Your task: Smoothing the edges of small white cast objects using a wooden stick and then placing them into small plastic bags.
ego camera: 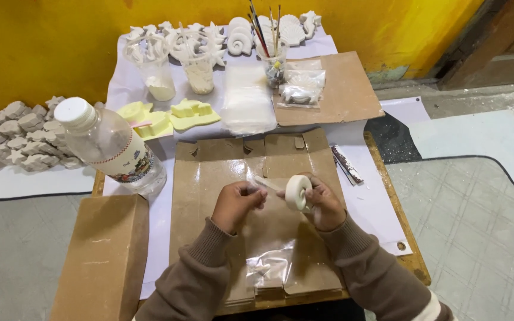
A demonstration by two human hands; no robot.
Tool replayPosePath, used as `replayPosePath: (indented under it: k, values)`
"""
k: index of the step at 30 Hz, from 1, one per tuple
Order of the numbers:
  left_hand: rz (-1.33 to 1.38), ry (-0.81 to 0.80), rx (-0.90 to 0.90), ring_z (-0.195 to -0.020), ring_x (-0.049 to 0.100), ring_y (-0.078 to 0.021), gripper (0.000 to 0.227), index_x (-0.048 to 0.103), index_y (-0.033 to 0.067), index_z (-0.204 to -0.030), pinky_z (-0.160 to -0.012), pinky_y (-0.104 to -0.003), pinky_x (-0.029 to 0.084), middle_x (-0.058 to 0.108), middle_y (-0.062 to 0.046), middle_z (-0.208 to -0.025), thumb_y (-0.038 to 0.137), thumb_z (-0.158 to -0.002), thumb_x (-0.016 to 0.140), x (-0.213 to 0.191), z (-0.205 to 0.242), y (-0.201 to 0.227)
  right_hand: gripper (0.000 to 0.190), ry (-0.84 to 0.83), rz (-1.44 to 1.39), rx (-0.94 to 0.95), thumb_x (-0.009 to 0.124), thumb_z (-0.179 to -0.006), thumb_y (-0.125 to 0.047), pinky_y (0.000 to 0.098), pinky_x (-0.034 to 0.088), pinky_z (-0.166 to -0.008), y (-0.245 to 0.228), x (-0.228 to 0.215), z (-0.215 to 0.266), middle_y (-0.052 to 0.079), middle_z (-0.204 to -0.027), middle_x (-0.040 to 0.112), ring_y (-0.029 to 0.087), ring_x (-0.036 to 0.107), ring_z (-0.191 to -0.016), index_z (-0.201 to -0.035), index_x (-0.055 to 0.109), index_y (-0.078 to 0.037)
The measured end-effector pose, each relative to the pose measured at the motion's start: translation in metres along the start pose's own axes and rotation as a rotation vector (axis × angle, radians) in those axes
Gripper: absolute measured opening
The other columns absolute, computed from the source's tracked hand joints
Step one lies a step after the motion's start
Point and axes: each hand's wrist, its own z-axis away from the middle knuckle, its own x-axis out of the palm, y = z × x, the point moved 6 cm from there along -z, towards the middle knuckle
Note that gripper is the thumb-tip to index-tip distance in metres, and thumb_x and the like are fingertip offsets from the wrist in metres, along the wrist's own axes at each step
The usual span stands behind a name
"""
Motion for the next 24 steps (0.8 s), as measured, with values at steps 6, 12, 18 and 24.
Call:
replayPosePath:
  k: [6, 12, 18, 24]
  values:
    - [-0.006, 0.006, 0.039, -0.061, 0.07, -0.0158, 0.024, 0.077, 0.0032, -0.089, -0.061, -0.023, 0.051, 0.071, -0.012, -0.063, 0.019, -0.075, 0.088, -0.002, 0.004, -0.003, 0.045, 0.049, -0.033, -0.097, 0.069, -0.089, -0.017, 0.0566, 0.06, -0.085, -0.023, 0.001, -0.006, 0.031, -0.105, 0.073, 0.05, 0.07, -0.102, -0.127, 0.052, 0.001]
    - [-0.136, 0.1, 0.213, -0.072, 0.069, -0.0266, 0.055, 0.059, 0.0163, -0.136, -0.071, -0.034, 0.054, 0.069, -0.017, -0.076, 0.007, -0.086, 0.077, -0.004, 0.027, 0.032, 0.035, 0.158, 0.003, -0.191, 0.066, -0.093, -0.015, 0.0576, 0.059, -0.094, -0.045, 0.015, -0.002, 0.033, -0.111, 0.071, 0.049, 0.069, -0.106, -0.121, 0.056, 0.002]
    - [-0.222, 0.149, 0.409, -0.068, 0.073, -0.0225, 0.03, 0.07, 0.0164, -0.118, -0.068, -0.033, 0.057, 0.072, -0.013, -0.073, 0.009, -0.089, 0.076, -0.005, 0.024, 0.033, 0.041, 0.245, 0.072, -0.224, 0.063, -0.094, -0.022, 0.053, 0.055, -0.103, -0.066, 0.017, 0.004, 0.028, -0.118, 0.071, 0.042, 0.068, -0.114, -0.127, 0.054, 0.0]
    - [-0.169, 0.13, 0.468, -0.064, 0.072, -0.0198, 0.034, 0.07, 0.0199, -0.122, -0.065, -0.031, 0.059, 0.074, -0.012, -0.073, 0.006, -0.091, 0.071, -0.002, 0.025, 0.027, 0.041, 0.27, 0.06, -0.139, 0.061, -0.095, -0.023, 0.055, 0.053, -0.105, -0.056, 0.018, 0.005, 0.028, -0.117, 0.071, 0.041, 0.069, -0.113, -0.128, 0.055, 0.0]
